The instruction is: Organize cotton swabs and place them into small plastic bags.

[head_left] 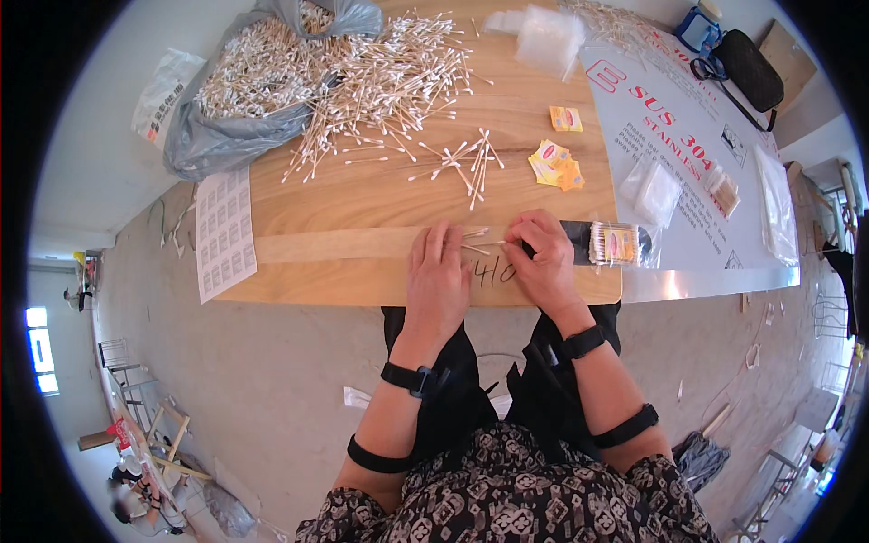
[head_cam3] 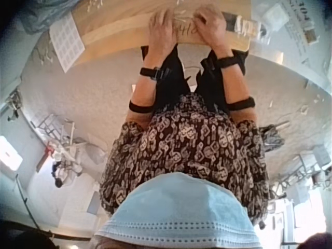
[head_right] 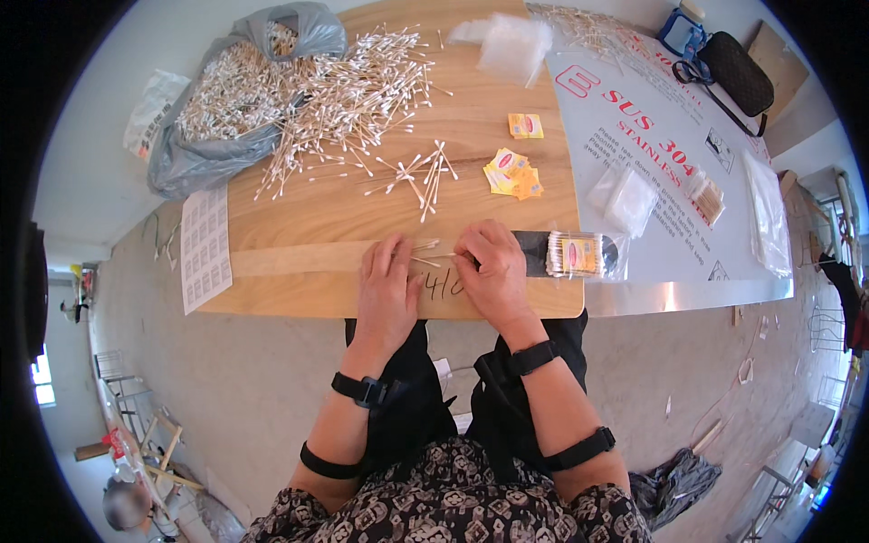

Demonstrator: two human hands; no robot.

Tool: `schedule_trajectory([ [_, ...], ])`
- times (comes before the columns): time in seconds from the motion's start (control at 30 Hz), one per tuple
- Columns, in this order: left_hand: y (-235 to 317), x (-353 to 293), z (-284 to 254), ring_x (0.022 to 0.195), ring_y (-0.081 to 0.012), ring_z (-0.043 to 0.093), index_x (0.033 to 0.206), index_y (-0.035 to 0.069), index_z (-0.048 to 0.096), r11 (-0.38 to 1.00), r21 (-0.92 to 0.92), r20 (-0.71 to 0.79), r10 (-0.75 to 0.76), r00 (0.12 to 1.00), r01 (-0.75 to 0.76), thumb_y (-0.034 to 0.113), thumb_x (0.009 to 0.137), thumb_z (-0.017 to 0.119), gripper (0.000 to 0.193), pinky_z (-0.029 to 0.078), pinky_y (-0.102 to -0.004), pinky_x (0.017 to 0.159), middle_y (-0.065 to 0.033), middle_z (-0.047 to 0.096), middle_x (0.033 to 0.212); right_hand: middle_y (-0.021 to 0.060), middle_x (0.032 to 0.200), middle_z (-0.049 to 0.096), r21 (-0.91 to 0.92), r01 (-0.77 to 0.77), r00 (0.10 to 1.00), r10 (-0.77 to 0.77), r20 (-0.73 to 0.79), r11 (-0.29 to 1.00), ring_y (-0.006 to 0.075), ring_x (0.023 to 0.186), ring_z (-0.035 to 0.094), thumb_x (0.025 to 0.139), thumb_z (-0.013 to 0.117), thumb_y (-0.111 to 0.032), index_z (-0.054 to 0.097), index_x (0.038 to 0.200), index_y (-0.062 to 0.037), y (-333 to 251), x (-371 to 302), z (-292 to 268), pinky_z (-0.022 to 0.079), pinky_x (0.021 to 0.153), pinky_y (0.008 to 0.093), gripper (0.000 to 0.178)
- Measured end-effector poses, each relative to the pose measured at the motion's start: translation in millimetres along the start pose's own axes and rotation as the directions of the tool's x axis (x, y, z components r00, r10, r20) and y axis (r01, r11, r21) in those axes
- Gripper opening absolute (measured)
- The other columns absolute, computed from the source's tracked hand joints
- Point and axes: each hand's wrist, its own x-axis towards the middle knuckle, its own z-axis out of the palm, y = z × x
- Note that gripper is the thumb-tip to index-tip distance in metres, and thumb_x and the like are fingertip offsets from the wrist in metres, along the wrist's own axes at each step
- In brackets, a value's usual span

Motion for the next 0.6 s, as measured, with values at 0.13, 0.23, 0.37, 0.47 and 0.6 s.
schedule_trajectory([
  [0.13, 1, -10, -3, 0.122, -0.0376, 0.045, 0.122, -0.004, 0.056, 0.984, -0.157, -0.040, -0.096, 0.995, 0.089, -0.002, 0.077, 0.067, 0.046, 0.040, -0.0433, 0.104, -0.0170, 0.050, 0.131, 0.0090, 0.083, 0.059, 0.030, 0.042, 0.999, -0.042, -0.025, 0.999, 0.0308, 0.083, 0.060, 0.065, 0.067, 0.002, 0.060, 0.078, -0.0054, 0, -3, -2, 0.047, 0.071, 0.0383, 0.017],
  [0.23, -6, -11, -10, 0.120, -0.0371, 0.048, 0.117, -0.002, 0.058, 0.983, -0.177, -0.027, -0.050, 0.998, 0.044, -0.006, 0.074, 0.067, 0.044, 0.042, -0.0420, 0.101, -0.0167, 0.051, 0.129, 0.0087, 0.086, 0.060, 0.004, 0.074, 0.997, -0.074, 0.016, 0.997, 0.0310, 0.084, 0.059, 0.064, 0.068, 0.001, 0.061, 0.078, -0.0060, -4, -4, -5, 0.047, 0.074, 0.0390, 0.018],
  [0.37, -13, -13, -7, 0.116, -0.0360, 0.051, 0.111, 0.001, 0.059, 0.984, -0.180, -0.080, -0.033, 0.996, 0.018, -0.008, 0.071, 0.070, 0.042, 0.044, -0.0409, 0.098, -0.0157, 0.054, 0.125, 0.0088, 0.089, 0.060, -0.026, 0.116, 0.992, -0.115, 0.056, 0.993, 0.0315, 0.086, 0.059, 0.064, 0.069, -0.003, 0.061, 0.080, -0.0063, -9, -3, -9, 0.047, 0.076, 0.0398, 0.019],
  [0.47, -11, -9, -6, 0.111, -0.0347, 0.053, 0.105, 0.002, 0.060, 0.983, -0.183, -0.109, -0.026, 0.994, 0.005, -0.008, 0.069, 0.070, 0.039, 0.046, -0.0405, 0.093, -0.0137, 0.058, 0.117, 0.0091, 0.090, 0.060, -0.058, 0.092, 0.995, -0.089, 0.045, 0.994, 0.0323, 0.087, 0.058, 0.065, 0.070, -0.004, 0.062, 0.081, -0.0060, -9, -4, -6, 0.047, 0.076, 0.0402, 0.018],
  [0.6, -5, 0, 0, 0.103, -0.0343, 0.053, 0.101, 0.004, 0.062, 0.969, -0.236, -0.135, -0.106, 0.985, 0.072, -0.007, 0.068, 0.071, 0.036, 0.046, -0.0408, 0.088, -0.0117, 0.059, 0.107, 0.0100, 0.087, 0.059, -0.060, 0.045, 0.999, -0.043, 0.031, 0.997, 0.0324, 0.084, 0.058, 0.068, 0.070, -0.004, 0.063, 0.084, -0.0059, -2, -5, -3, 0.047, 0.075, 0.0403, 0.018],
])
